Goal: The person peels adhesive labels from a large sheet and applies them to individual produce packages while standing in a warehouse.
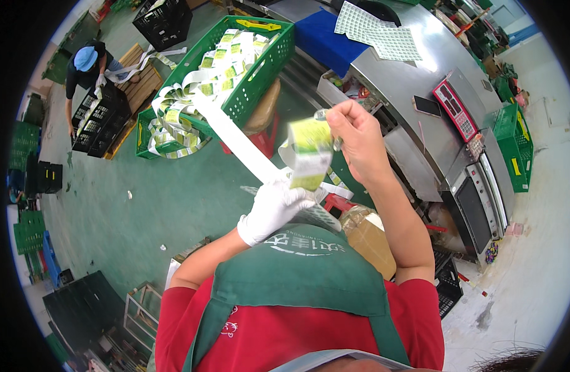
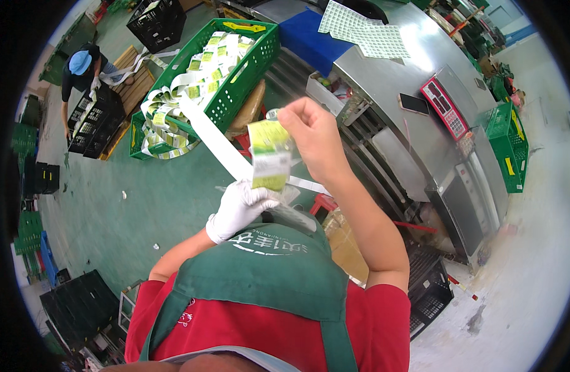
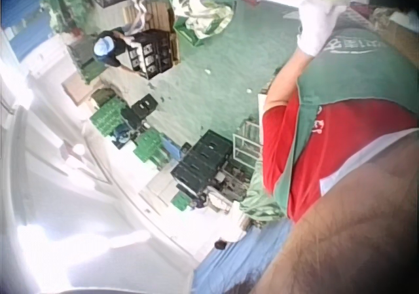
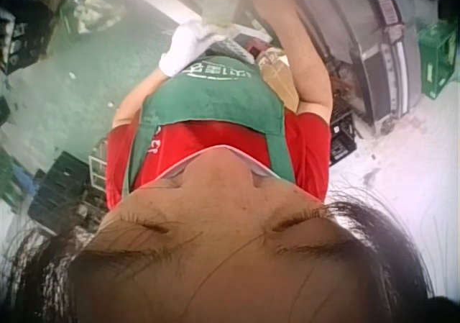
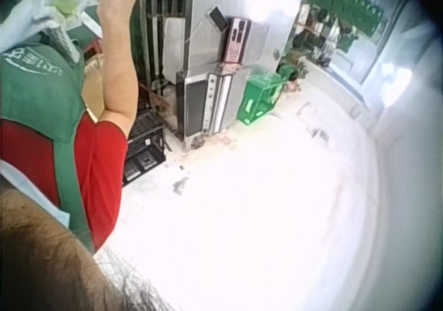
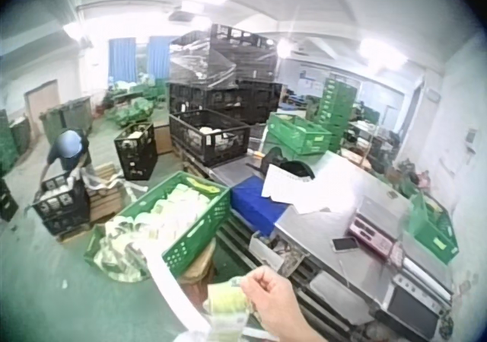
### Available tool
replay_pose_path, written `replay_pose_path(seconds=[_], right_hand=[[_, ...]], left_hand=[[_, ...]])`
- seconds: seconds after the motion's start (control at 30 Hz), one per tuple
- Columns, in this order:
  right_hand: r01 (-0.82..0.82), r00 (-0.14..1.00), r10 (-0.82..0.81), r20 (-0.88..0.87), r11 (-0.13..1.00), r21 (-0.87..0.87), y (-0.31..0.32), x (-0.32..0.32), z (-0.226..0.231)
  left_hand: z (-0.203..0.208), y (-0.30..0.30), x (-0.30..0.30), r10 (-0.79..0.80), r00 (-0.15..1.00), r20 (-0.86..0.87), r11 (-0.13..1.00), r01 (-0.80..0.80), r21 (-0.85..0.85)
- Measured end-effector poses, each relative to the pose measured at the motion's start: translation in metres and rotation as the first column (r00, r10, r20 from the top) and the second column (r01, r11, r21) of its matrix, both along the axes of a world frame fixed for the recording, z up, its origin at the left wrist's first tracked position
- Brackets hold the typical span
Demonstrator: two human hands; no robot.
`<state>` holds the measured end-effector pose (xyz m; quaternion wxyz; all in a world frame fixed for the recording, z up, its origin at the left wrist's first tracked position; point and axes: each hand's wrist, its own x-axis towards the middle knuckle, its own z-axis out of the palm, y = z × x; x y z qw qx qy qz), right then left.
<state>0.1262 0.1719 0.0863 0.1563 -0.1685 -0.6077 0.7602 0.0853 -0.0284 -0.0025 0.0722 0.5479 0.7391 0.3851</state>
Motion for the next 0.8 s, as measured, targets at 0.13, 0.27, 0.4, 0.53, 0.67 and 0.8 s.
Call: replay_pose_path(seconds=[0.13,0.27,0.4,0.53,0.67,0.8], right_hand=[[-0.065,0.997,0.073,0.04,0.981,-0.181,0.0,0.014,-0.014],[-0.12,0.978,0.132,0.158,0.989,-0.083,0.012,0.027,-0.026],[-0.222,0.941,0.274,0.198,0.942,-0.252,0.018,0.03,-0.047],[-0.353,0.903,0.427,0.046,0.799,-0.486,0.01,0.032,-0.051],[-0.32,0.944,0.314,-0.101,0.799,-0.51,0.012,0.024,-0.039],[-0.19,0.98,0.142,-0.143,0.885,-0.424,0.023,0.02,-0.043]], left_hand=[[0.013,0.004,-0.006,0.058,0.945,0.321,0.984,-0.109,0.143],[0.015,-0.008,-0.016,0.042,0.763,0.645,0.976,-0.169,0.136],[0.023,-0.016,-0.023,0.048,0.729,0.683,0.972,-0.19,0.135],[0.017,-0.018,-0.026,0.026,0.832,0.555,0.974,-0.145,0.172],[0.017,-0.016,-0.026,0.008,0.991,0.137,0.971,-0.04,0.234],[0.001,-0.032,-0.024,0.163,0.971,0.177,0.969,-0.191,0.155]])
